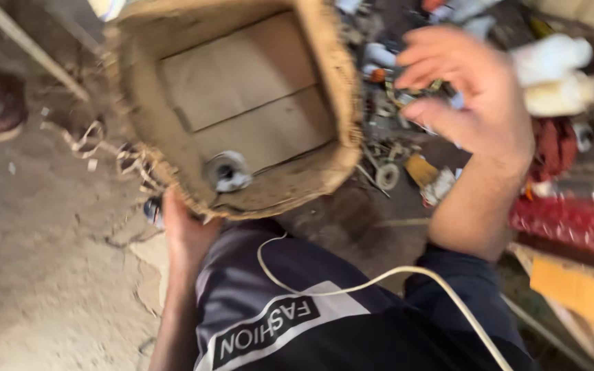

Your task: The person sorts through a cardboard box and a cluttered workbench, picking up and inspecting various small items. They use shears to cut a roll of tape and then wrap a small cylindrical object with it. The person also handles a small tube and a metal ring, placing items back into the box or on the bench.

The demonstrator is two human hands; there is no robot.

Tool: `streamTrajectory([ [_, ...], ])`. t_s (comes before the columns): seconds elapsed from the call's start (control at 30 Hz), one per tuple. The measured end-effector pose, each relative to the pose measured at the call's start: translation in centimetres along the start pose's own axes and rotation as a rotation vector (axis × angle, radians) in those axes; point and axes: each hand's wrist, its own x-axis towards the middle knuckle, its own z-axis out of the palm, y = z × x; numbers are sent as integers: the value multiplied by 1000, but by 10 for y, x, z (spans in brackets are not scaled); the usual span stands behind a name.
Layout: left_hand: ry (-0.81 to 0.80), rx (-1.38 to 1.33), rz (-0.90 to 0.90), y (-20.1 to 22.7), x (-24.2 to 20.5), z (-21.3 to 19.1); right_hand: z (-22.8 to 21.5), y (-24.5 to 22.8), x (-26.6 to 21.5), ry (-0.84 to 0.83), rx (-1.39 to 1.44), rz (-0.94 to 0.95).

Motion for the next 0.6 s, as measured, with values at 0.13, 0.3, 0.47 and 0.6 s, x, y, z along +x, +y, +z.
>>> streamTrajectory([
  [0.13, -51, -134, -45, -18, -7, -14, 2, 78, -78, 566, 22, 130],
  [0.3, -22, -273, -191, -48, -20, -4, 80, 131, -103, 561, -238, 367],
  [0.47, 13, -309, -168, -87, -31, 27, 128, 134, -90, 537, -547, 242],
  [0.6, 223, 41, 61, -99, -47, 26, 118, 141, -93, 507, -556, 284],
])
